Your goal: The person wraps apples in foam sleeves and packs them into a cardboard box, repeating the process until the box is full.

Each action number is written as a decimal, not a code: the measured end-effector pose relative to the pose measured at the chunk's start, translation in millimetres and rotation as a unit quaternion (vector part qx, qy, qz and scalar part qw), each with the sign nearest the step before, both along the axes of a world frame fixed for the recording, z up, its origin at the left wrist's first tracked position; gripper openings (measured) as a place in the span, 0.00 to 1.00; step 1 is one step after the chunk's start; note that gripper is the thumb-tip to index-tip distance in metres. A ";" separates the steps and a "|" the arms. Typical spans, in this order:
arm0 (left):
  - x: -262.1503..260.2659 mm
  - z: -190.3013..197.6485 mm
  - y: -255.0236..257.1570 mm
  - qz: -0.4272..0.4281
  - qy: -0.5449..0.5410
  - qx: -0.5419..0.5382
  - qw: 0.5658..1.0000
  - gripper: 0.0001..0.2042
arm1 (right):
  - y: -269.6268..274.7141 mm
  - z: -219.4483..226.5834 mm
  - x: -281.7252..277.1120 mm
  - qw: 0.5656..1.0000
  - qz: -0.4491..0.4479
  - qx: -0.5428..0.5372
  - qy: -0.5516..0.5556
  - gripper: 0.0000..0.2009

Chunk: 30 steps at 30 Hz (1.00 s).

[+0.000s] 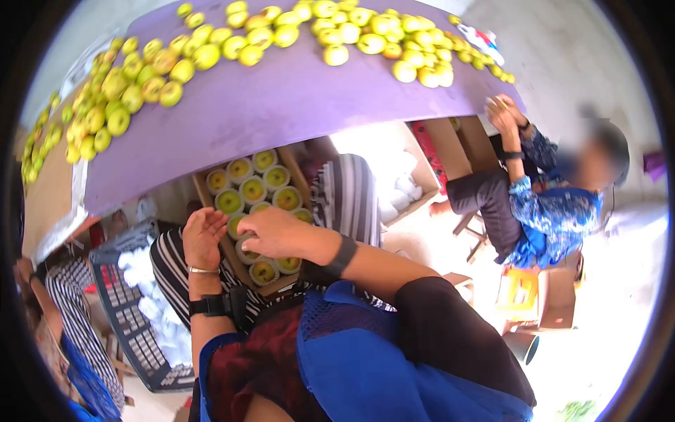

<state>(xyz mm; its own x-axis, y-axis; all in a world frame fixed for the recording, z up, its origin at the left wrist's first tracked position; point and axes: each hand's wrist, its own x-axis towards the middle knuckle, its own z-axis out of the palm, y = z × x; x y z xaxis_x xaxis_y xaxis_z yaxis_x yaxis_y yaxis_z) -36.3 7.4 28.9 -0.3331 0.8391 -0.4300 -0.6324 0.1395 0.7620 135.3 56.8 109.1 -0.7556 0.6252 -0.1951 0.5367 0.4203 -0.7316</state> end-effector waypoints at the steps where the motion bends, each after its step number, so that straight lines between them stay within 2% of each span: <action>1: 1.3 -4.8 0.6 -0.011 0.004 -0.007 1.000 0.08 | 1.8 11.3 21.7 0.996 -0.036 -0.020 0.083 0.12; 3: 3.2 -13.9 0.7 -0.032 0.015 -0.024 0.999 0.08 | 9.7 18.0 72.5 0.974 -0.113 0.114 0.157 0.07; 5: 4.5 -20.2 -0.7 -0.047 0.030 -0.045 0.997 0.09 | 17.8 6.9 134.1 0.936 -0.290 0.027 0.196 0.04; 7: 4.9 -22.6 -2.6 -0.045 0.041 -0.105 0.993 0.09 | 26.3 -22.1 203.0 0.892 -0.421 0.049 0.153 0.03; 9: 8.7 -21.7 -5.3 -0.054 0.065 -0.119 0.989 0.09 | 25.1 -62.1 260.2 0.864 -0.485 0.106 0.085 0.04; 10: 11.8 -19.7 -6.3 -0.073 0.071 -0.118 0.988 0.09 | 20.3 -76.9 279.3 0.860 -0.491 0.106 0.091 0.04; 12: 19.4 -17.6 -7.8 -0.105 0.085 -0.129 0.982 0.09 | 2.7 -105.4 301.4 0.843 -0.510 0.170 0.015 0.06; 15: 34.8 -14.4 -14.4 -0.157 0.105 -0.132 0.973 0.09 | -8.0 -133.7 301.3 0.824 -0.557 0.104 0.016 0.06; 16: 39.1 -14.5 -15.8 -0.176 0.107 -0.128 0.970 0.10 | -7.9 -137.9 297.5 0.830 -0.541 0.135 0.000 0.06; 19: 54.7 -2.2 -21.7 -0.232 0.125 -0.124 0.957 0.11 | 11.3 -150.8 281.7 0.838 -0.528 0.134 0.019 0.06; 21: 54.4 -10.7 -25.7 -0.240 0.110 -0.100 0.959 0.11 | 26.8 -154.4 270.9 0.849 -0.520 0.091 0.006 0.07; 23: 53.1 -29.2 -29.1 -0.245 0.127 -0.128 0.953 0.09 | 41.5 -164.2 260.3 0.900 -0.412 0.131 -0.047 0.11; 24: 55.1 -28.9 -30.1 -0.242 0.126 -0.134 0.953 0.08 | 45.7 -162.3 254.3 0.912 -0.390 0.066 -0.112 0.17; 25: 54.0 -28.0 -30.0 -0.241 0.128 -0.134 0.953 0.08 | 43.6 -160.7 250.3 0.912 -0.390 0.066 -0.110 0.17; 26: 52.7 -26.1 -30.4 -0.247 0.128 -0.155 0.948 0.08 | 36.3 -158.5 247.5 0.914 -0.333 0.029 -0.231 0.19; 27: 53.5 -21.8 -29.6 -0.254 0.126 -0.175 0.943 0.08 | 28.9 -150.0 245.0 0.897 -0.270 -0.008 -0.349 0.21; 28: 54.1 -20.9 -28.6 -0.254 0.126 -0.173 0.943 0.08 | 24.4 -140.6 245.0 0.896 -0.204 -0.067 -0.390 0.22; 29: 54.6 -20.4 -27.5 -0.233 0.123 -0.168 0.950 0.08 | 11.5 -158.5 248.5 0.897 -0.208 0.039 -0.387 0.16; 30: 54.7 -20.6 -26.9 -0.212 0.120 -0.164 0.956 0.08 | 5.4 -173.9 252.5 0.895 -0.245 0.063 -0.367 0.13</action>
